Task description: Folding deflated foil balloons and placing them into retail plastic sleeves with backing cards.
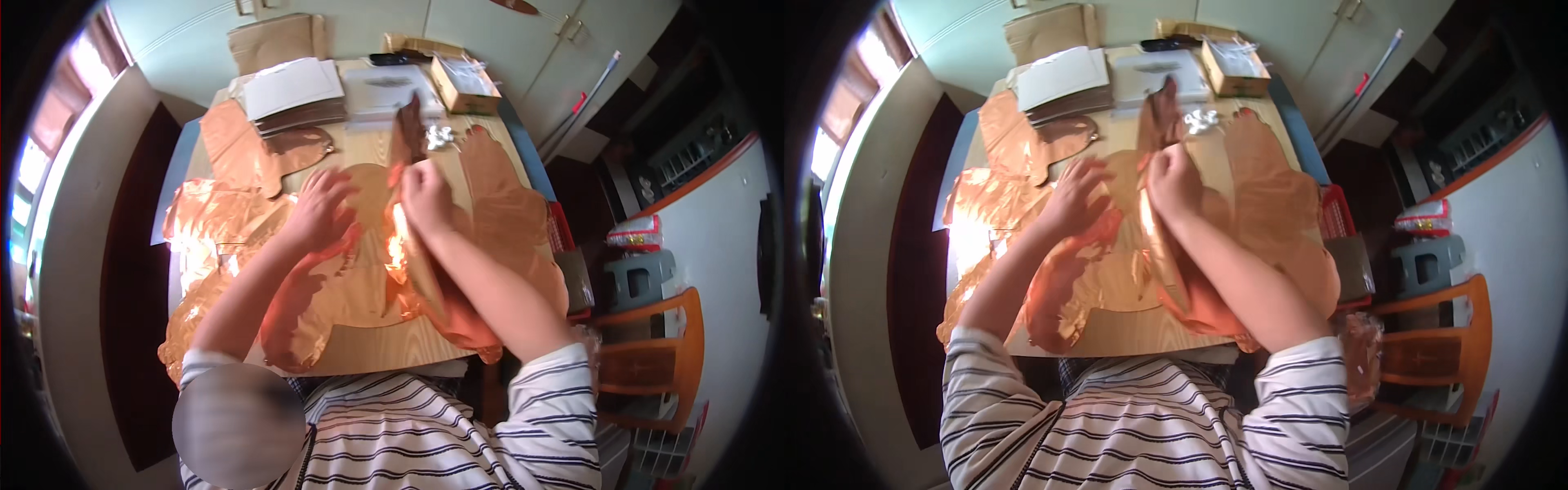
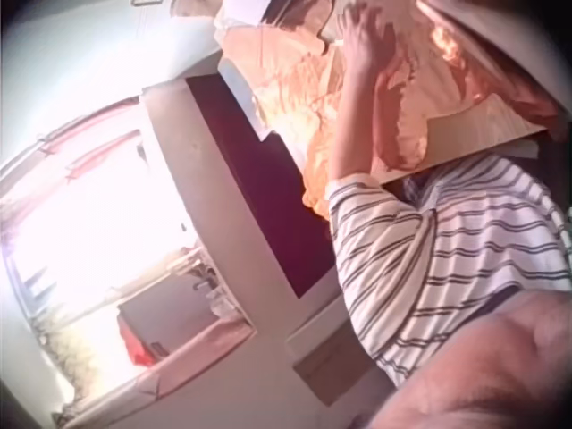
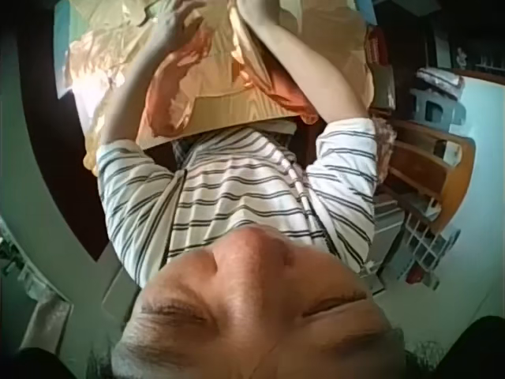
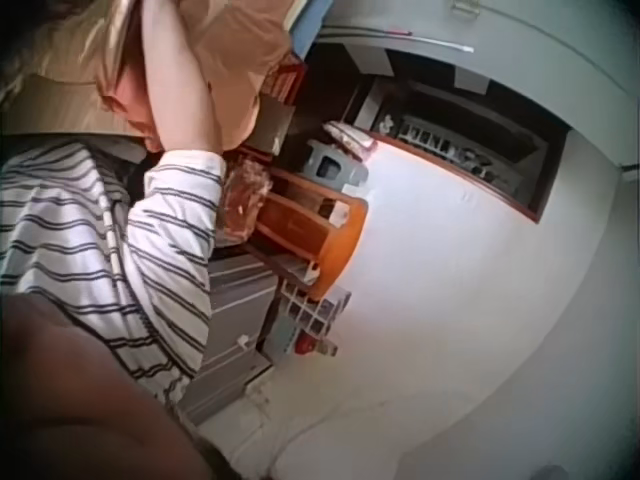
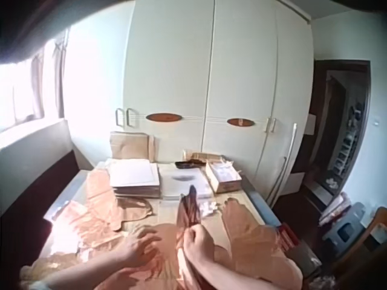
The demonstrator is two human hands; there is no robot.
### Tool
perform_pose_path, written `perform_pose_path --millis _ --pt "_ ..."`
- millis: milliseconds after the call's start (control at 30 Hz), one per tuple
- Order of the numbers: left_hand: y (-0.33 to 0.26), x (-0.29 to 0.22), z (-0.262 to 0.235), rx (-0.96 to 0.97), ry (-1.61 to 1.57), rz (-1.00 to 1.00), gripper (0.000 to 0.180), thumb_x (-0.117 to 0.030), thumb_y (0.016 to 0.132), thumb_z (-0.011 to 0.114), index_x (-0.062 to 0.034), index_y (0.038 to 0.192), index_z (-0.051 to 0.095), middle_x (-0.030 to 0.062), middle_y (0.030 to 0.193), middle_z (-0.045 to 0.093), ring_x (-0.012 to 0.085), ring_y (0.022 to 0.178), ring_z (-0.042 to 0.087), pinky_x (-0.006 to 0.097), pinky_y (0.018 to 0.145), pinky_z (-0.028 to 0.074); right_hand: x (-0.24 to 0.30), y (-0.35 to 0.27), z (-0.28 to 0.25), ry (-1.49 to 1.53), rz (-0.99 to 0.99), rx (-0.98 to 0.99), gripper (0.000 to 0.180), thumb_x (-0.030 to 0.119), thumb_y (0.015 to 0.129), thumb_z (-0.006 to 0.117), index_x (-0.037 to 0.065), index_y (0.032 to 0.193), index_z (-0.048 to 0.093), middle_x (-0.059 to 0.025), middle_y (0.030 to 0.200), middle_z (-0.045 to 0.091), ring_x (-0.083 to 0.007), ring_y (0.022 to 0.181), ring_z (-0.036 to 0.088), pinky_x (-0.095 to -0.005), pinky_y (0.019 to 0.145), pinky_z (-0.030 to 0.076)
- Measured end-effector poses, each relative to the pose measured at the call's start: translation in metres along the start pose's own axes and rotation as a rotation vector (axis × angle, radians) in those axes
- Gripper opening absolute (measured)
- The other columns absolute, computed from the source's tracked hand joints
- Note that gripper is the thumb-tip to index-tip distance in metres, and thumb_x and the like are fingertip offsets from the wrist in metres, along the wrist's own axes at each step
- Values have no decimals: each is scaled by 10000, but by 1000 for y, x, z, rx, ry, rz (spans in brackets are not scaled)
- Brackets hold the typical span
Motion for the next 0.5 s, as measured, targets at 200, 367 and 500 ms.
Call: perform_pose_path --millis 200,367,500 --pt "-128 -12 -35 120 15 -87 456 -162 731 744 -45 1159 639 170 1287 558 404 1309 453 552 1126 334 9 -1 112 -448 22 139 254 284 938 541 41 965 608 -201 967 699 -409 884 684 -523 779 538" --pt "-134 -17 -43 149 20 -92 443 -163 751 747 -36 1159 627 165 1294 549 368 1302 473 546 1165 296 -2 -5 130 -597 87 300 350 368 969 505 54 950 658 -197 936 720 -404 912 696 -515 798 547" --pt "-114 31 -70 -19 9 -118 217 -121 825 712 -79 1038 704 97 1093 662 334 990 626 465 923 491 5 -7 88 -419 -388 130 209 273 960 590 86 877 633 -171 901 693 -411 811 664 -539 721 517"
Point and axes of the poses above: each hand's wrist, its own y-axis towards the middle knuckle, its own z-axis out of the palm, x = y × z, the point moved 6 cm from there along y, towards the middle knuckle
